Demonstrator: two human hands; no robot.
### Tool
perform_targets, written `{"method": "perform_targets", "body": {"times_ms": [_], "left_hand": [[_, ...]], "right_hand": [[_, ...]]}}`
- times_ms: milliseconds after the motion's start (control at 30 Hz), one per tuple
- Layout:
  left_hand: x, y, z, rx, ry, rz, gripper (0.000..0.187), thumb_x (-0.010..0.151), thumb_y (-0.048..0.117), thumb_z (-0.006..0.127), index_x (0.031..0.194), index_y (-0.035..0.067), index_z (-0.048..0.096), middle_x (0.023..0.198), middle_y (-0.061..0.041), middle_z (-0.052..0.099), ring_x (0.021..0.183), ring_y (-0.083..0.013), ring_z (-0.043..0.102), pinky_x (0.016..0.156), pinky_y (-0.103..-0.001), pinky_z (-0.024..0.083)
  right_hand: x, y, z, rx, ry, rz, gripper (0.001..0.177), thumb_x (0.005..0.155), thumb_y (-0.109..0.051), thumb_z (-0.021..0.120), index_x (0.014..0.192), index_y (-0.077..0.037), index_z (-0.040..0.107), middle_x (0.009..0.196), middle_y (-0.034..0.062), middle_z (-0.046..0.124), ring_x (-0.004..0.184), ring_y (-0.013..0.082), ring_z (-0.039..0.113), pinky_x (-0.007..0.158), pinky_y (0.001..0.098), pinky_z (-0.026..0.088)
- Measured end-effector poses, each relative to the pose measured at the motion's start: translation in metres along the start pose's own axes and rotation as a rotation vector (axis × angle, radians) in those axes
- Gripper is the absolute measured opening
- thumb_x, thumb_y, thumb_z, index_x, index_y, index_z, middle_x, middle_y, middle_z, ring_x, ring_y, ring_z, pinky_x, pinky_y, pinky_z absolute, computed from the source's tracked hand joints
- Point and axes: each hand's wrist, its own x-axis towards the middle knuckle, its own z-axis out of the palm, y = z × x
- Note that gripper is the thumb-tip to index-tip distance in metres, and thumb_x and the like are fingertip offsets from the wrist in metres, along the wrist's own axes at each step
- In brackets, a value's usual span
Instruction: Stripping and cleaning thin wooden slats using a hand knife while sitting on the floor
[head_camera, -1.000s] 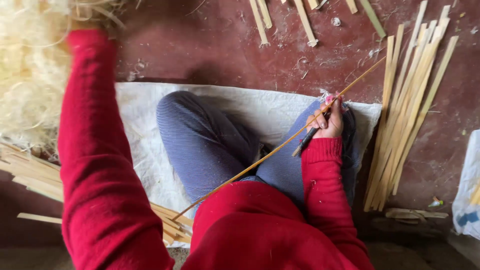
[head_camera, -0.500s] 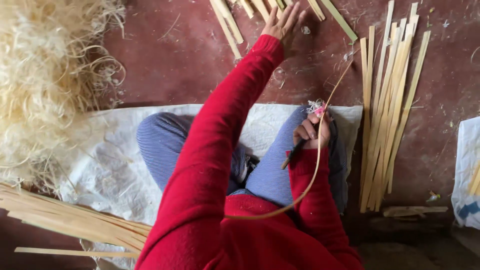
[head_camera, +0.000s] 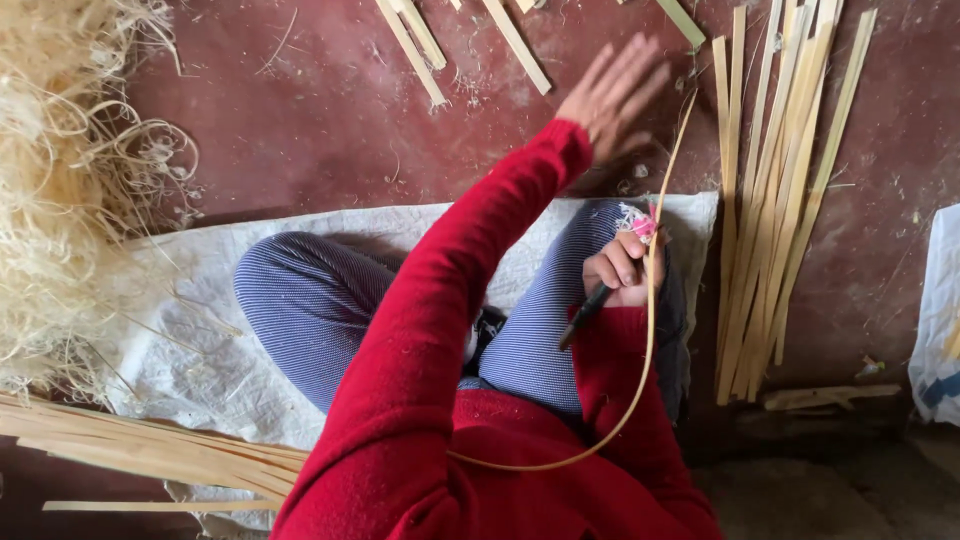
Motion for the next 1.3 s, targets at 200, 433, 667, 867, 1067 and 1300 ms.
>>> {"method": "perform_targets", "body": {"times_ms": [200, 433, 667, 867, 1067, 1300], "left_hand": [[0.042, 0.01, -0.004, 0.155, -0.48, -0.083, 0.088, 0.101, 0.083, 0.021, 0.167, 0.031, -0.006, 0.17, -0.003, -0.015, 0.157, -0.0289, -0.01, 0.126, -0.064, -0.002], [-0.028, -0.005, 0.079, -0.02, -0.229, 0.364, 0.069, 0.106, 0.053, 0.038, 0.165, 0.019, 0.026, 0.171, -0.002, 0.018, 0.157, -0.0299, 0.008, 0.124, -0.059, -0.003], [-0.209, -0.105, -0.015, 0.356, -0.316, 0.327, 0.08, 0.095, 0.051, 0.041, 0.166, 0.027, 0.012, 0.174, -0.001, 0.008, 0.157, -0.0308, 0.015, 0.128, -0.05, 0.011], [-0.398, -0.311, -0.07, 0.122, 0.685, -0.85, 0.035, 0.1, 0.04, 0.069, 0.075, 0.017, 0.06, 0.069, -0.004, 0.062, 0.06, -0.0211, 0.049, 0.053, -0.045, 0.041], [-0.472, -0.285, -0.098, -0.06, -0.136, -1.451, 0.081, 0.112, 0.071, 0.034, 0.137, -0.002, 0.059, 0.128, -0.031, 0.062, 0.113, -0.048, 0.059, 0.095, -0.056, 0.046], [-0.217, -0.171, -0.007, 0.052, -0.054, -0.489, 0.072, 0.094, 0.051, 0.074, 0.14, -0.001, 0.055, 0.146, -0.021, 0.053, 0.136, -0.0387, 0.046, 0.113, -0.056, 0.031]], "right_hand": [[-0.006, -0.001, 0.008, 0.126, 0.082, 0.033, 0.023, 0.109, -0.025, 0.058, 0.096, -0.006, 0.061, 0.082, -0.0038, 0.055, 0.059, 0.0027, 0.041, 0.061, 0.0191, 0.038], [-0.004, -0.009, -0.01, -0.008, 0.023, -0.043, 0.018, 0.108, -0.023, 0.057, 0.102, -0.006, 0.061, 0.094, -0.0032, 0.06, 0.059, 0.0001, 0.043, 0.054, 0.0166, 0.039], [0.008, -0.001, 0.0, -0.142, 0.161, -0.004, 0.032, 0.108, -0.03, 0.056, 0.088, -0.007, 0.065, 0.08, -0.0024, 0.063, 0.048, 0.0005, 0.042, 0.044, 0.0182, 0.037], [0.02, 0.001, 0.0, -0.263, 0.093, 0.055, 0.026, 0.109, -0.033, 0.055, 0.098, -0.014, 0.068, 0.082, -0.0075, 0.064, 0.049, -0.002, 0.04, 0.046, 0.0147, 0.038], [0.023, 0.005, -0.002, -0.308, 0.07, 0.068, 0.028, 0.11, -0.035, 0.052, 0.098, -0.016, 0.068, 0.078, -0.0099, 0.06, 0.049, -0.0022, 0.036, 0.045, 0.0146, 0.032], [0.02, -0.012, -0.025, -0.262, 0.113, 0.051, 0.024, 0.11, -0.034, 0.056, 0.105, -0.016, 0.07, 0.082, -0.0063, 0.062, 0.051, -0.0001, 0.041, 0.045, 0.0161, 0.038]]}}
